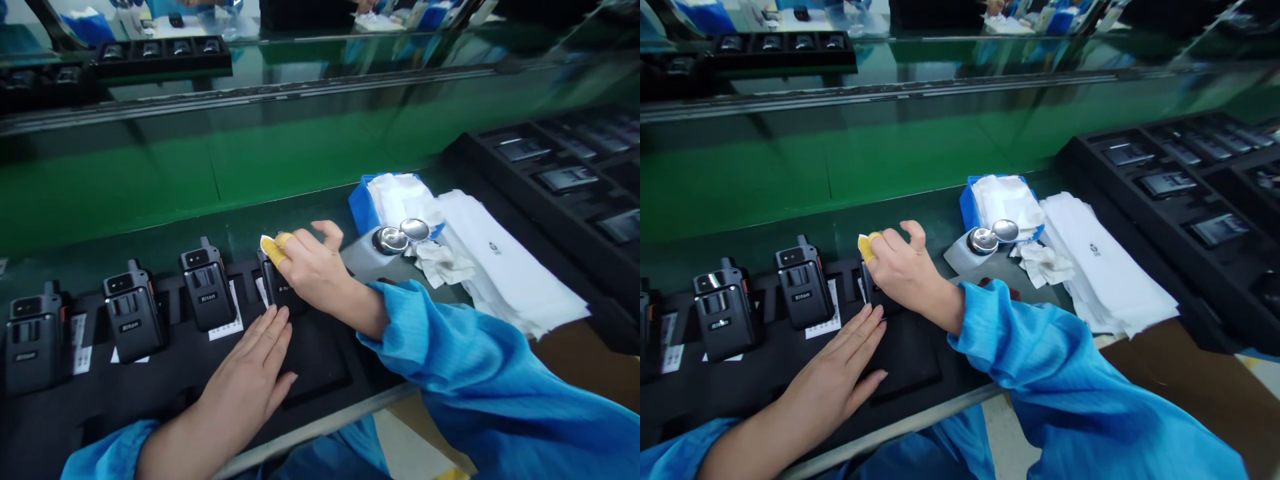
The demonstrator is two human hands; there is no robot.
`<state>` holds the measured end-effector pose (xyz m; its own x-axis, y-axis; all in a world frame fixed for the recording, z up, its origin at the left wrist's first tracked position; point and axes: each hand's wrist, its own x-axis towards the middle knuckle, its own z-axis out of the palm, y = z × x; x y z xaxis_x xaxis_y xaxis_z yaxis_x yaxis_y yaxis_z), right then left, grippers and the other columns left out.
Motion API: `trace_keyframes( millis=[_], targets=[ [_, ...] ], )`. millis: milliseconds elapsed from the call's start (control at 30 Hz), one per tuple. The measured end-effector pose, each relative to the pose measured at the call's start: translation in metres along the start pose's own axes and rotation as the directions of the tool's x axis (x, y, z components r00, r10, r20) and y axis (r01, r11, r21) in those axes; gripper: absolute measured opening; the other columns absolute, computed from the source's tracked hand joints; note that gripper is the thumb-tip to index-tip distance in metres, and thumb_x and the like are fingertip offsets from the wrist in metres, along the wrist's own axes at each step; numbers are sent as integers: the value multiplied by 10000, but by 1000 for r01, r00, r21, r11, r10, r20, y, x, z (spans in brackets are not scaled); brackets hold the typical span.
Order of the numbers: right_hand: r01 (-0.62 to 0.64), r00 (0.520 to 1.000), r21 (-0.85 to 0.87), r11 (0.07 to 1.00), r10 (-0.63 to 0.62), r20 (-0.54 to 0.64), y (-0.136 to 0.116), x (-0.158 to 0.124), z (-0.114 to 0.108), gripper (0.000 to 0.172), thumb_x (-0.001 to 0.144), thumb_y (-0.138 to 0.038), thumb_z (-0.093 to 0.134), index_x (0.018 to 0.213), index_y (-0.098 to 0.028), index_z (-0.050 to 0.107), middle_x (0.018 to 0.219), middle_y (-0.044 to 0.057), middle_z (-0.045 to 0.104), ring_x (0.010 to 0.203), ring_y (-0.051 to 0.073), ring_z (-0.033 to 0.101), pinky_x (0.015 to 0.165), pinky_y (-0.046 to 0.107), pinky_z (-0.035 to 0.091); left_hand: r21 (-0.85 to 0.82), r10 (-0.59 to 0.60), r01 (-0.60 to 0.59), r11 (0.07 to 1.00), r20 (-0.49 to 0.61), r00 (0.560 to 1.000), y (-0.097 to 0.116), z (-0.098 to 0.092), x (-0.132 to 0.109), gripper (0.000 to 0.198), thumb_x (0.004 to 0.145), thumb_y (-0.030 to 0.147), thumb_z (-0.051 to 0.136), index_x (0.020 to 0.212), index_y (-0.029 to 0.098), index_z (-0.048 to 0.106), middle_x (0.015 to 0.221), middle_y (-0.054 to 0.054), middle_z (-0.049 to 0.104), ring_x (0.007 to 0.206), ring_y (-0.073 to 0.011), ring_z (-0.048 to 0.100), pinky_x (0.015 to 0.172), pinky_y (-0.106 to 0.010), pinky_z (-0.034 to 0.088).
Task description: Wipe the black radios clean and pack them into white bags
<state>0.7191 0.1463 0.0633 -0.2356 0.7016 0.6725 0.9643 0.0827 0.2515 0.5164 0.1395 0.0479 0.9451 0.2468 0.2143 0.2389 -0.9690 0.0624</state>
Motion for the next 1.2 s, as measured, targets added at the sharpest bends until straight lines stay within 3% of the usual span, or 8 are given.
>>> trace_keyframes(
  millis=[167, 267, 400, 500, 667, 867, 1033, 1200],
  targets=[
    [-43, 997, -65, 997, 47, 65, 12, -11, -2, 264, 898, -100, 469, 740, -183, 663, 751, 3, 622, 776, 143, 447, 929, 385, 137, 36, 10, -9, 999, -16, 1000, 1, -1, 1, 433, 866, 201, 469, 1269, 42, 473, 1374, -189, 518, 1300, -276, 464, 1008, -378, 503],
    [-90, 995, -102, 991, 93, 21, 21, -18, -7, 314, 909, -102, 448, 674, -183, 640, 718, 5, 611, 746, 139, 434, 892, 369, 158, 50, 21, -20, 999, -30, 999, 1, -2, 2, 420, 871, 204, 454, 1255, 35, 483, 1362, -194, 529, 1291, -276, 476, 1004, -374, 505],
    [39, 999, 35, 999, -38, -36, 18, -14, -8, 286, 941, -160, 435, 829, -230, 689, 795, -19, 655, 766, 132, 443, 896, 375, 164, 52, 14, -12, 999, -34, 999, 1, 0, 1, 411, 879, 208, 442, 1252, 41, 487, 1363, -196, 528, 1309, -276, 455, 1013, -383, 499],
    [113, 993, 66, 991, -114, 14, 20, -11, -9, 294, 936, -163, 450, 786, -232, 693, 790, -24, 658, 773, 138, 449, 895, 385, 159, 50, 10, -9, 999, -20, 1000, 1, 1, 0, 416, 888, 221, 439, 1266, 54, 483, 1384, -182, 511, 1327, -263, 432, 1025, -377, 489],
    [23, 993, -108, 994, -10, 118, 30, -13, -19, 328, 895, -87, 465, 641, -179, 651, 709, 17, 611, 730, 154, 426, 890, 381, 160, 61, 12, -11, 998, -11, 1000, 1, 0, 0, 419, 884, 230, 455, 1262, 54, 489, 1386, -178, 509, 1328, -265, 427, 1025, -368, 487],
    [66, 991, 49, 997, -71, 109, 21, -16, -14, 258, 917, -132, 459, 826, -196, 692, 785, 3, 629, 757, 144, 434, 903, 374, 146, 38, 3, -3, 999, 1, 1000, 0, 2, -1, 452, 866, 220, 482, 1278, 36, 460, 1403, -202, 480, 1343, -284, 398, 1022, -395, 488],
    [-129, 979, -38, 991, 133, 154, 19, -12, -8, 292, 882, -77, 463, 675, -176, 643, 734, 11, 587, 729, 147, 419, 867, 370, 156, 13, 0, 0, 1000, -8, 1000, 1, 3, -2, 461, 859, 201, 478, 1294, 52, 448, 1417, -188, 468, 1361, -269, 368, 1035, -389, 478],
    [-30, 996, 75, 997, 23, 83, 7, -2, -1, 249, 901, -114, 463, 780, -172, 672, 799, 16, 612, 768, 141, 441, 896, 374, 141, 36, 7, -7, 999, -13, 1000, 1, 2, -1, 460, 858, 203, 483, 1281, 27, 450, 1400, -207, 483, 1347, -282, 388, 1039, -380, 473]
  ],
)
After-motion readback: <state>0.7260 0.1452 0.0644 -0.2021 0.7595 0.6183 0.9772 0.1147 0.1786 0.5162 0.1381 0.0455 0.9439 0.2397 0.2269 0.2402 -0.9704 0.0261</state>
